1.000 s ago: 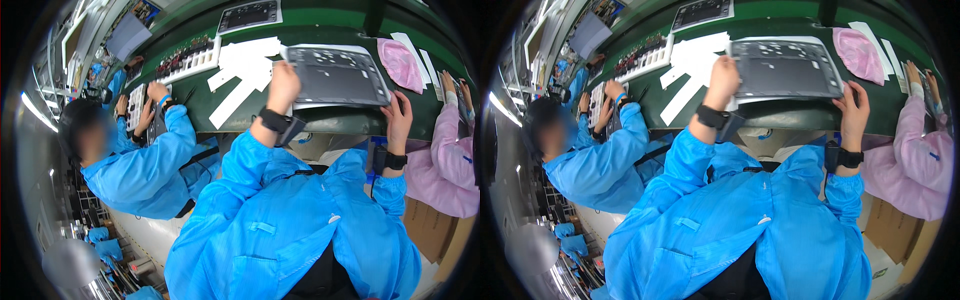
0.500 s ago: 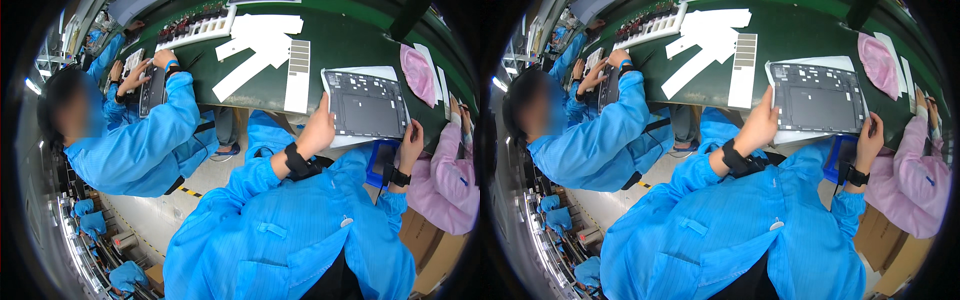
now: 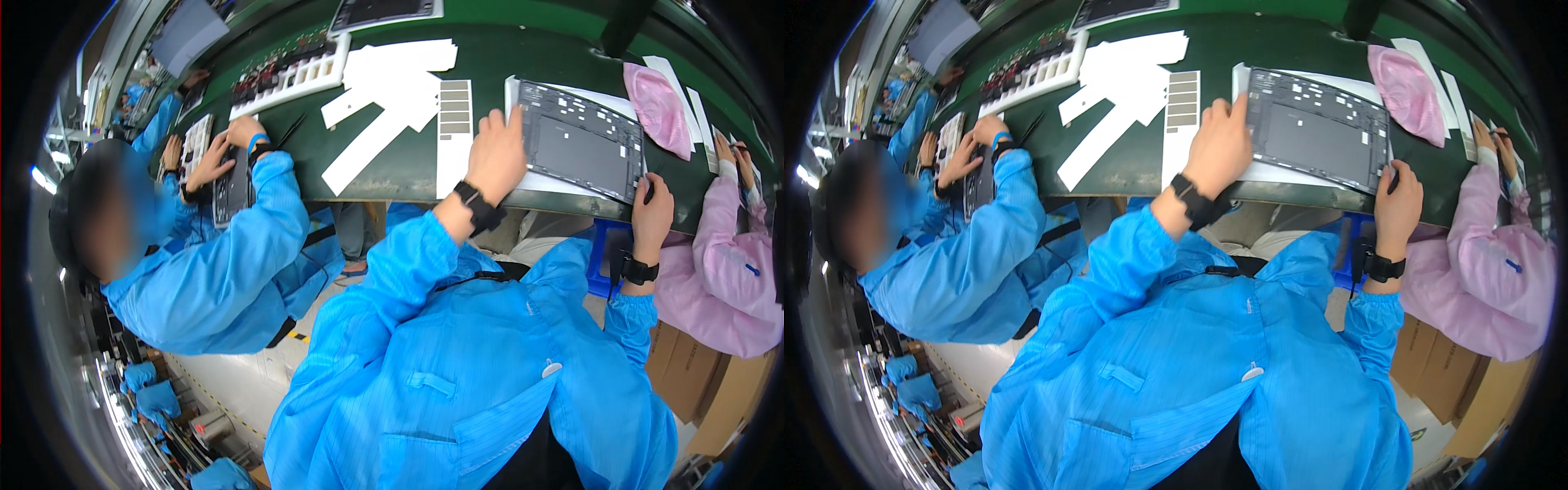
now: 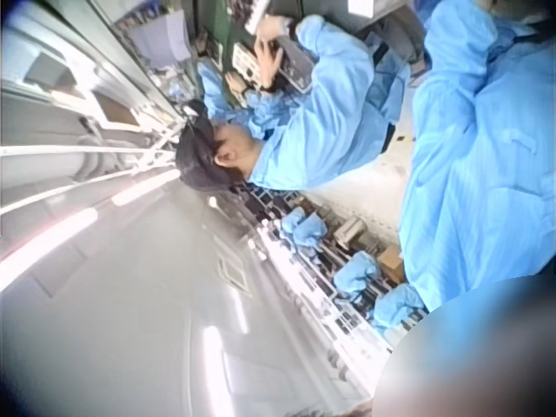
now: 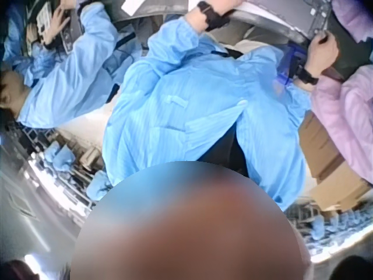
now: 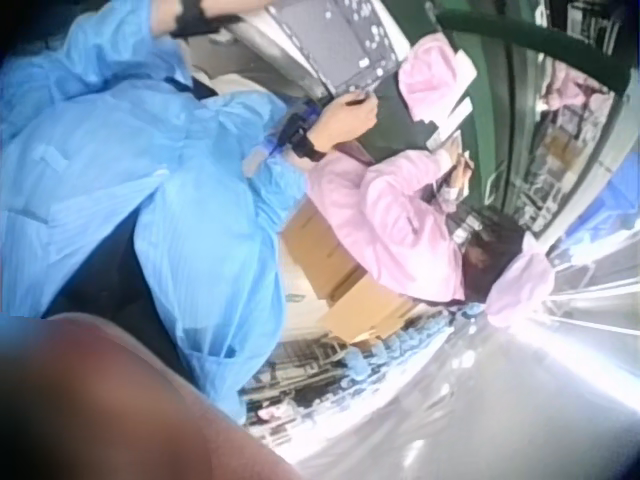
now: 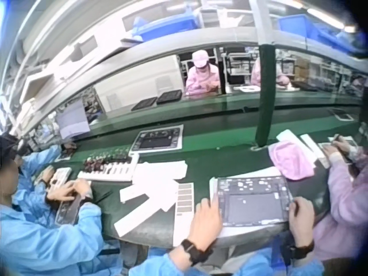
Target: Applying adhesive strips and small components to an electronic housing using a pen-like tool.
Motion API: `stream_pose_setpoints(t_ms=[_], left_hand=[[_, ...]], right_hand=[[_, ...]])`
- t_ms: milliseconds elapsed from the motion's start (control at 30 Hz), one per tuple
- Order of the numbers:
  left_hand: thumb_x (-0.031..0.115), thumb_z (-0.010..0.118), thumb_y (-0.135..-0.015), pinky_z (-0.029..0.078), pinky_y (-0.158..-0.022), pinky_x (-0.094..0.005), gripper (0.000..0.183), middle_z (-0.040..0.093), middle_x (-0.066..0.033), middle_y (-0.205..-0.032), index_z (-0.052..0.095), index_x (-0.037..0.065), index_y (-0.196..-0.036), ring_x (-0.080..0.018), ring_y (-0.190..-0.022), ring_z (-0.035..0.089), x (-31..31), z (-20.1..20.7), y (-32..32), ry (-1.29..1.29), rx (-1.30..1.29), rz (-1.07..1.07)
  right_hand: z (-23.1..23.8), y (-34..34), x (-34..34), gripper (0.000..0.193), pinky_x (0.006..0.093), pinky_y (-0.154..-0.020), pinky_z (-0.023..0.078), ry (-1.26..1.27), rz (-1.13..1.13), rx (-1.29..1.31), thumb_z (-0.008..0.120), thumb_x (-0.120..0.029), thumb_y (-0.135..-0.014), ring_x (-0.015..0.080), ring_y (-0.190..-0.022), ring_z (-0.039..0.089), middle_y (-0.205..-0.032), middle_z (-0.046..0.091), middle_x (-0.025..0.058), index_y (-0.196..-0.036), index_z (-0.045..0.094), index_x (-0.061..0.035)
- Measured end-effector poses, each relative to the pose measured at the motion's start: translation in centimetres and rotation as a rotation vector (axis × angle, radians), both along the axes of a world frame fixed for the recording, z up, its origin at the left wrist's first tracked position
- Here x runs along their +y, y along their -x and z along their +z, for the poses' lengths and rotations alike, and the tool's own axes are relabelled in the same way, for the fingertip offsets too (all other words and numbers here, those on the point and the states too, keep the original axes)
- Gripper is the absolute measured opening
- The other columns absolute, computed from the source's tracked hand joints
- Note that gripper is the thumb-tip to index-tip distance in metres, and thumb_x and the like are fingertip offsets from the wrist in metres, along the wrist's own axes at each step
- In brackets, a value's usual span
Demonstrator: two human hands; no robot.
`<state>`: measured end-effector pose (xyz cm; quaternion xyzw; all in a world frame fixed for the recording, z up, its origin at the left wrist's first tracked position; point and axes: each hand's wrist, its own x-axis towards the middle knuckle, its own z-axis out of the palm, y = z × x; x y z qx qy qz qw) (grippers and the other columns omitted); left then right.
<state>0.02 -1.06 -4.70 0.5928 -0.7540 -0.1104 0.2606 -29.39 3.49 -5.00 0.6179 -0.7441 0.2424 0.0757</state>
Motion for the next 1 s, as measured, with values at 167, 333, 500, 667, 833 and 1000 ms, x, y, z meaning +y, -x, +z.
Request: stream_pose_setpoints(t_ms=[167, 333, 500, 667, 833, 1000], left_hand=[[0.007, 0.060, -0.082, 0.040, -0.095, -0.0483, 0.042, 0.051, -0.0215, -0.126, 0.057, -0.004, -0.123, -0.0395, -0.121, 0.046, 1.2, -1.4, 0.1, 0.103, -0.097, 0.012], [0.007, 0.055, -0.080, 0.027, -0.109, -0.0531, 0.051, 0.044, -0.0222, -0.143, 0.052, -0.006, -0.129, -0.0367, -0.139, 0.034, 0.6, -1.1, -1.2, 0.022, -0.021, -0.102], [0.009, 0.054, -0.077, 0.022, -0.113, -0.0549, 0.057, 0.044, -0.0225, -0.144, 0.047, -0.007, -0.132, -0.0356, -0.139, 0.035, 0.0, 0.9, -1.4, -0.119, 0.000, -0.114], [0.011, 0.055, -0.080, 0.018, -0.114, -0.0582, 0.059, 0.045, -0.0223, -0.143, 0.042, -0.001, -0.136, -0.0367, -0.140, 0.033, 0.1, 0.4, -1.8, -0.086, 0.112, -0.062], [0.009, 0.056, -0.084, 0.028, -0.111, -0.0546, 0.042, 0.057, -0.0198, -0.131, 0.055, 0.002, -0.125, -0.0366, -0.132, 0.044, 3.6, 2.2, -6.7, 0.062, 0.060, -0.159], [0.013, 0.061, -0.086, 0.031, -0.110, -0.0518, 0.048, 0.057, -0.0097, -0.136, 0.055, 0.007, -0.133, -0.0323, -0.133, 0.045, 3.5, 0.6, -11.5, 0.158, -0.056, -0.013]], right_hand=[[-0.5, 2.1, -1.0, 0.018, 0.0413, -0.096, 0.044, 0.152, 0.297, 0.045, 0.060, -0.008, -0.089, 0.0360, -0.109, 0.057, -0.112, 0.064, 0.0162, -0.106, 0.064, -0.0038], [-0.4, 3.2, -2.0, 0.017, 0.0404, -0.096, 0.044, 0.074, 0.359, -0.076, 0.060, -0.007, -0.088, 0.0351, -0.112, 0.058, -0.112, 0.065, 0.0173, -0.105, 0.064, -0.0041], [-0.5, 3.7, -3.1, 0.016, 0.0392, -0.095, 0.045, 0.061, 0.391, -0.060, 0.060, -0.005, -0.088, 0.0346, -0.110, 0.059, -0.112, 0.065, 0.0170, -0.103, 0.065, -0.0040], [-0.2, 2.8, -3.7, 0.022, 0.0358, -0.092, 0.045, 0.036, 0.383, -0.221, 0.062, -0.007, -0.088, 0.0292, -0.109, 0.061, -0.113, 0.066, 0.0144, -0.110, 0.065, -0.0041], [1.1, 3.2, -0.4, 0.050, 0.0279, -0.089, 0.041, 0.151, 0.421, -0.629, 0.072, -0.007, -0.081, 0.0181, -0.114, 0.058, -0.126, 0.063, 0.0100, -0.128, 0.055, -0.0042], [2.8, -1.5, 0.4, 0.036, 0.0240, -0.080, 0.043, 0.230, 0.551, -0.839, 0.067, -0.003, -0.087, 0.0174, -0.098, 0.063, -0.111, 0.067, 0.0150, -0.122, 0.057, -0.0010]])
